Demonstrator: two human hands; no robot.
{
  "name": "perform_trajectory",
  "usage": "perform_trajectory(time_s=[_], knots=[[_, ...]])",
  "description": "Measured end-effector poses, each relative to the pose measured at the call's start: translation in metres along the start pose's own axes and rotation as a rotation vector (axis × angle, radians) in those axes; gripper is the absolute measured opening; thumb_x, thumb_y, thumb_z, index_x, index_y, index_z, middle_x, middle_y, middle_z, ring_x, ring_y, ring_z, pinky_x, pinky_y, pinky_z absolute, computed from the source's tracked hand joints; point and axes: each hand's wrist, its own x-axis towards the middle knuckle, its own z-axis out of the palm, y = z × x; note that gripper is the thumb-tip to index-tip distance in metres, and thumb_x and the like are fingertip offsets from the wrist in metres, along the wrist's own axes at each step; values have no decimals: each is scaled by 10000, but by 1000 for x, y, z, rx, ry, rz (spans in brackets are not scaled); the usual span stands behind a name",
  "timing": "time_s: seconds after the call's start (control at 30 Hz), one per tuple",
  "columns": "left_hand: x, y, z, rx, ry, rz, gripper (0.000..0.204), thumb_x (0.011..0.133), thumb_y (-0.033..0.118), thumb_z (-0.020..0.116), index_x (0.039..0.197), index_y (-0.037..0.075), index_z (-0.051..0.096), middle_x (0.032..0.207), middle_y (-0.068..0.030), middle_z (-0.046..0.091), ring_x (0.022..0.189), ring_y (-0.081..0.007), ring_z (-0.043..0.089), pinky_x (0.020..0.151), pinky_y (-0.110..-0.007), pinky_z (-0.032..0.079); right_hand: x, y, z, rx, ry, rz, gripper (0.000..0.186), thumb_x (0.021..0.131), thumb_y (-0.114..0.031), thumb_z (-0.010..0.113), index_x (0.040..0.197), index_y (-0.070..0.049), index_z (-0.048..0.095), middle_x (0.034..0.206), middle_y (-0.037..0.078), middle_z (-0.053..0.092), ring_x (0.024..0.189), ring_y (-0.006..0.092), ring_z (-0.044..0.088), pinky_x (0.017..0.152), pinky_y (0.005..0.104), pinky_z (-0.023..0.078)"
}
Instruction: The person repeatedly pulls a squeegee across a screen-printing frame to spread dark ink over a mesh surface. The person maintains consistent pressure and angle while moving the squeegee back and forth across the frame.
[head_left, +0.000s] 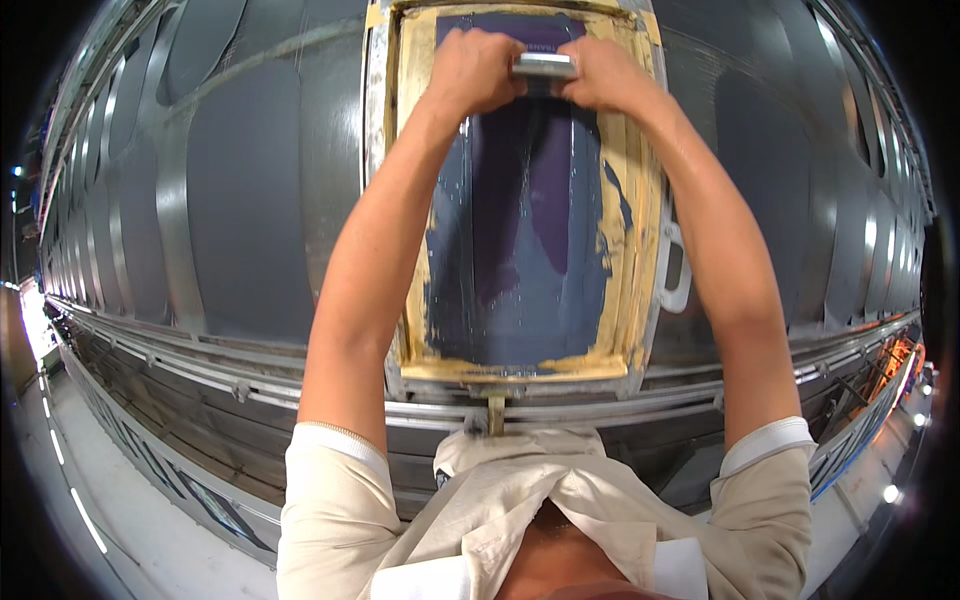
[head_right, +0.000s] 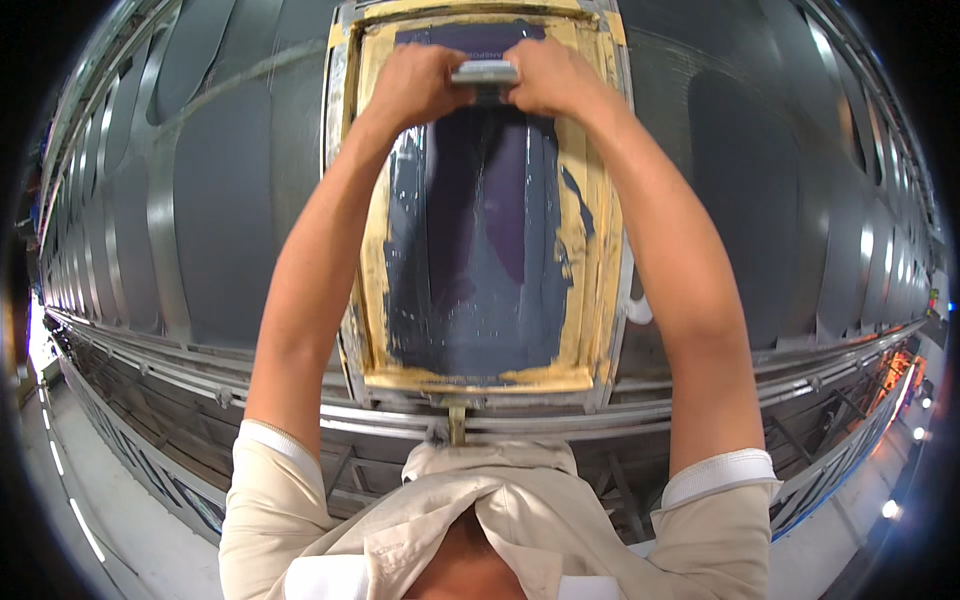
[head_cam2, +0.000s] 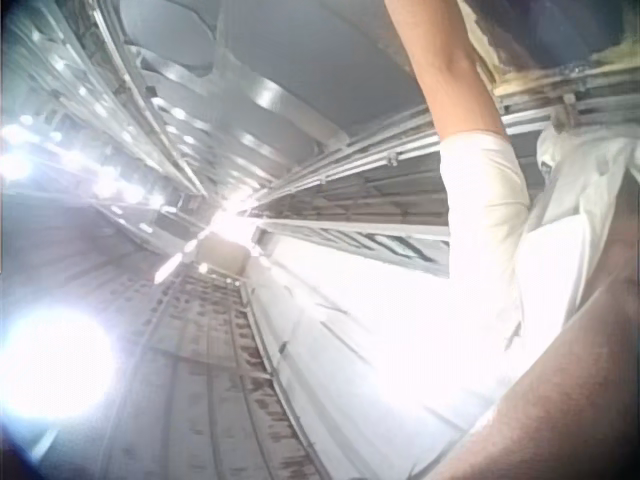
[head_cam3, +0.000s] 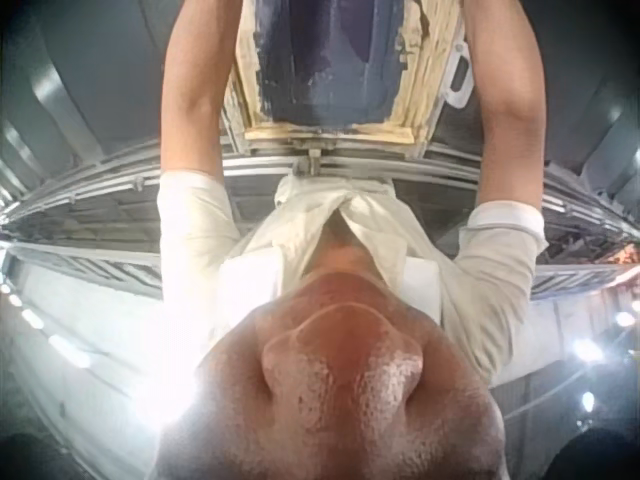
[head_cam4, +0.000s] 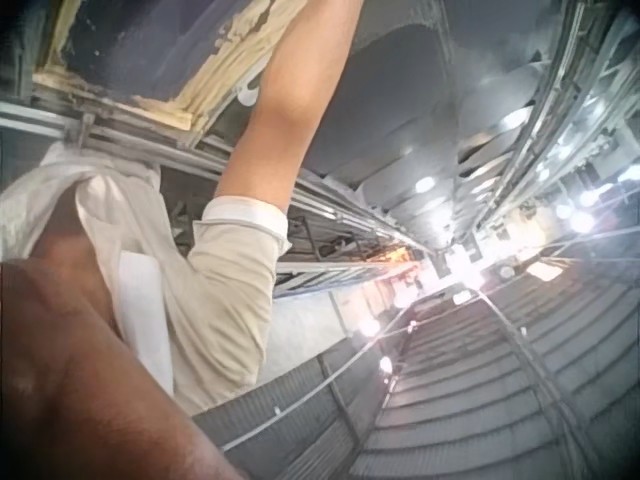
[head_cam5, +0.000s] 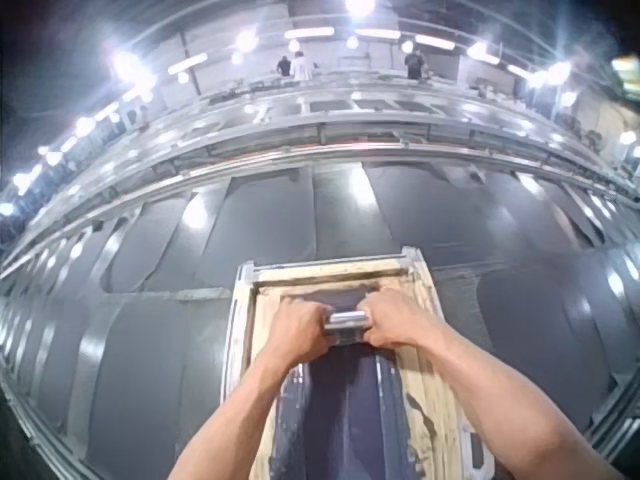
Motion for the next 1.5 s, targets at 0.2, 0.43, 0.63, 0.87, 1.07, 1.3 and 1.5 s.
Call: perform_trajectory(time_s=[0.2, 0.43, 0.63, 0.87, 1.07, 1.3, 1.5], knots=[[-175, 91, 8, -7, -17, 31, 204, 705, 193, 849, 818, 125, 693, 781, -82, 698, 799, -317, 689, 820, -468, 477, -171, -69, 64, -7, 83, -165, 156, 727, -187, 793, 814, -81, 718, 791, 152, 725, 802, 374, 716, 749, 466, 567], [-307, 161, 2, 22, 3, 5, 236, 682, 143, 830, 883, 139, 706, 899, -21, 685, 904, -243, 638, 824, -399, 427, -296, -139, 75, 103, -133, -12, 402, 798, -286, 829, 1141, -108, 717, 988, 167, 720, 976, 362, 674, 902, 485, 502], [-302, 163, -6, 22, -88, -15, 270, 657, 161, 830, 902, 142, 717, 1011, -27, 669, 1010, -238, 608, 879, -404, 429, -252, -12, 56, -38, 779, 491, 460, 957, -433, 687, 1236, -67, 686, 1055, 196, 734, 1121, 396, 656, 961, 469, 510], [-311, 165, -5, -71, 80, 2, 215, 653, 112, 783, 841, 113, 677, 931, -40, 659, 987, -241, 609, 890, -394, 428, -253, 14, 39, 172, 691, 647, 358, 983, -409, 656, 1030, -62, 731, 959, 160, 752, 889, 347, 723, 806, 425, 529], [-316, 149, -37, -38, 78, -35, 183, 666, 111, 750, 838, 137, 694, 880, -36, 667, 921, -252, 633, 864, -411, 423, -237, -15, 48, 371, 700, 557, 293, 1015, -311, 651, 945, -30, 696, 709, 40, 571, 645, 128, 510, 647, 351, 449], [-436, -65, -149, 19, -35, -134, 276, 693, 90, 803, 954, 153, 738, 963, -2, 701, 938, -235, 644, 842, -408, 428, -102, -226, 169, 524, 775, 486, 248, 964, -299, 677, 991, -56, 713, 931, 205, 730, 924, 415, 708, 811, 441, 535], [-505, -85, -169, 39, 31, -20, 343, 640, 56, 795, 963, 142, 717, 978, 19, 703, 869, -218, 627, 802, -394, 423, -89, -292, 189, 540, 760, 514, 278, 949, -343, 682, 973, -67, 707, 918, 203, 732, 907, 444, 702, 795, 458, 529]])
